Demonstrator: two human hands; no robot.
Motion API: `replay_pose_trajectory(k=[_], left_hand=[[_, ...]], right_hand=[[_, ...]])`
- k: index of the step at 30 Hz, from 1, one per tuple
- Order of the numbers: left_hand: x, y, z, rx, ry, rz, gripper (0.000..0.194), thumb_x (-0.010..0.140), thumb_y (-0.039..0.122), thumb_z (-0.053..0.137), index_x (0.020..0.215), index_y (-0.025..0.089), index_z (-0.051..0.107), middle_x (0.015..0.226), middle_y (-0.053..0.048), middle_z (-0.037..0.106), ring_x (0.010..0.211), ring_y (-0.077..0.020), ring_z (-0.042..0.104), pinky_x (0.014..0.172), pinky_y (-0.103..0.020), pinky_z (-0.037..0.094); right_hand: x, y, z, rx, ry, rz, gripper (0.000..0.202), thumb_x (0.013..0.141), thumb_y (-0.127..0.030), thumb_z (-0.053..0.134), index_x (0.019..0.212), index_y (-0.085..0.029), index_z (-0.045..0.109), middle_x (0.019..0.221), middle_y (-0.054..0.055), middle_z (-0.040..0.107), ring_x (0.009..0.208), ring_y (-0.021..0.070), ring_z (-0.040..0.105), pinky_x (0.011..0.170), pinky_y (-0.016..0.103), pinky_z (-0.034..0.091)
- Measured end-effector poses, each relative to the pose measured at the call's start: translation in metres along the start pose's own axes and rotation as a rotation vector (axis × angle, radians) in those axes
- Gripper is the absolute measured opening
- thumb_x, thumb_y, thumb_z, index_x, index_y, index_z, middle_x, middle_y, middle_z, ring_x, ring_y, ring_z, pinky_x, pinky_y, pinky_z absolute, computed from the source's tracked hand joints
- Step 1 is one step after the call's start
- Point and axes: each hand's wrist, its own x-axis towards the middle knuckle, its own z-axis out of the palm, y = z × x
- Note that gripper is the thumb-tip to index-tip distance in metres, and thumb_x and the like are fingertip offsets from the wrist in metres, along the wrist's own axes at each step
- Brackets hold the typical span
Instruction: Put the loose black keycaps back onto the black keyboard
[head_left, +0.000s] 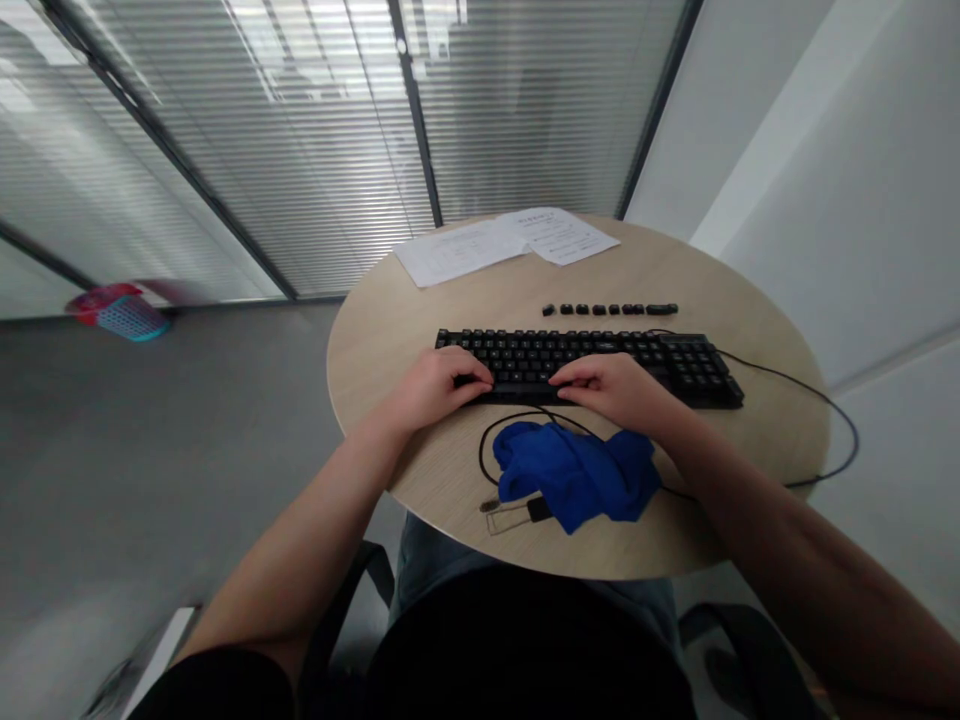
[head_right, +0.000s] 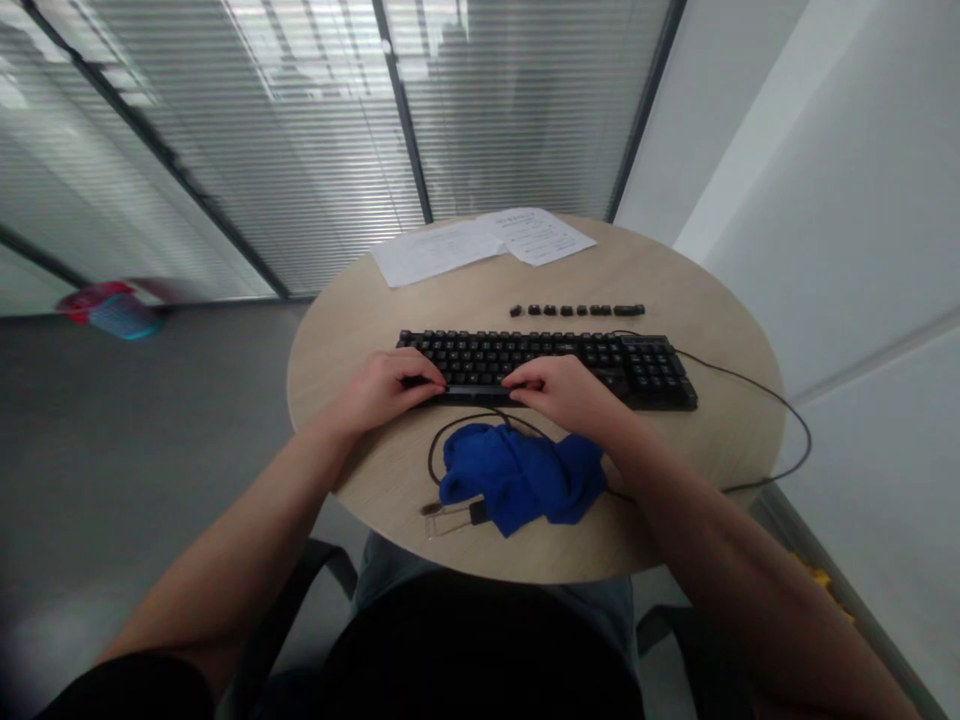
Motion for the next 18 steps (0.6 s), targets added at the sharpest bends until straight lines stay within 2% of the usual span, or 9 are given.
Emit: replay_pose_trajectory(k=[4, 11, 18], left_hand=[[0.0013, 0.0001, 0.0004, 0.026, -0.018, 0.029, 0.011, 0.096, 0.024, 0.064, 0.092, 0.021, 0.074, 0.087, -0.003, 0.076, 0.085, -0.0178, 0.069, 0.084, -0.034, 0.055], [-0.0002, -0.0012, 0.0, 0.03, -0.059, 0.055, 0.013, 0.093, 0.027, 0.068, 0.101, 0.021, 0.075, 0.098, -0.006, 0.075, 0.096, -0.0211, 0.069, 0.091, -0.038, 0.054], [0.0015, 0.0, 0.0025, 0.049, -0.063, 0.048, 0.014, 0.094, 0.029, 0.065, 0.101, 0.021, 0.075, 0.097, -0.007, 0.074, 0.095, -0.0215, 0.068, 0.095, -0.041, 0.053]], right_hand=[[0.0001, -0.0016, 0.0007, -0.026, 0.011, -0.029, 0.021, 0.087, -0.015, 0.069, 0.102, -0.023, 0.082, 0.102, 0.002, 0.078, 0.088, 0.0173, 0.073, 0.083, 0.027, 0.058], [-0.0006, -0.0046, -0.0002, -0.014, 0.018, -0.01, 0.023, 0.085, -0.014, 0.068, 0.101, -0.022, 0.082, 0.1, 0.003, 0.078, 0.081, 0.0166, 0.071, 0.077, 0.027, 0.057], [-0.0002, -0.0054, 0.0012, -0.062, 0.011, -0.013, 0.024, 0.084, -0.016, 0.066, 0.101, -0.023, 0.081, 0.106, 0.003, 0.077, 0.077, 0.0161, 0.07, 0.079, 0.029, 0.057]])
